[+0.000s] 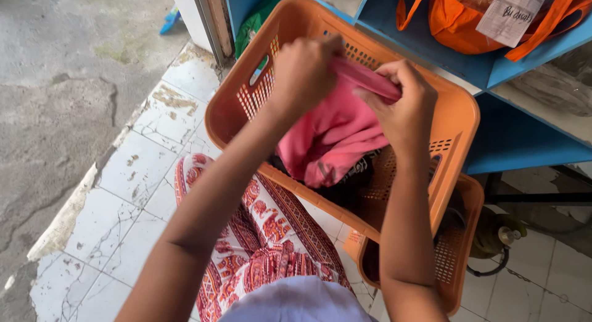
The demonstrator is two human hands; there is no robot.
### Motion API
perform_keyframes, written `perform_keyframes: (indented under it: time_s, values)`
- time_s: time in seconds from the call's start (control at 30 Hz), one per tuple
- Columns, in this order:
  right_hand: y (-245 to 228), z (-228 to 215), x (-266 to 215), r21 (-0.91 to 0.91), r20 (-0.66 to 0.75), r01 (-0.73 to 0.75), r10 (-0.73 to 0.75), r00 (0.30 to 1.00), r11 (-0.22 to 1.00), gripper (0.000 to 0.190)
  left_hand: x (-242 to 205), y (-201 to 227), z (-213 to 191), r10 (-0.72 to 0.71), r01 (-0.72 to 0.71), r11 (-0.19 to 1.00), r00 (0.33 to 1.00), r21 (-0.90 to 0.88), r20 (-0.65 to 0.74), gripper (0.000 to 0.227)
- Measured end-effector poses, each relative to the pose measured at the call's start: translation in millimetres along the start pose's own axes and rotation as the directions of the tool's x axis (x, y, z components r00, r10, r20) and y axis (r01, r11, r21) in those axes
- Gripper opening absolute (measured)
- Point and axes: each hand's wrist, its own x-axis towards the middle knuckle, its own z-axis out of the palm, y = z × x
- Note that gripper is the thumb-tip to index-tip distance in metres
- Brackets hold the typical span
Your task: The person picks up dark and pink garments from a basket, shakes them out, and places them back into the basket one by one by hand.
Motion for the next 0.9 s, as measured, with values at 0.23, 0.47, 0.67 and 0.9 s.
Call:
perform_keyframes:
  time_s: [0.23,0.47,0.67,0.9]
  values:
    - [60,-40,-44,-0.532,-0.085,-0.2,0.183,0.979,0.823,0.015,9,-92,-48,0.027,0.011,0.995,0.934,0.104,-0.356,0.018]
    - [145,-131,-66,-0.694,-0.329,-0.291,0.069,0.942,0.659,0.01,-1,-154,-72,-0.085,0.122,0.986,0.955,0.113,-0.283,0.014]
    - [169,-197,-60,-0.019,-0.583,-0.581,0.463,0.668,0.814,0.018,7,-154,-60,-0.374,0.353,0.915,0.924,0.196,0.078,0.025]
    - [124,-125,-29,0.469,-0.371,-0.079,0.277,0.887,0.88,0.022,15,-117,-13,-0.195,0.555,0.504,0.82,-0.662,0.538,0.026]
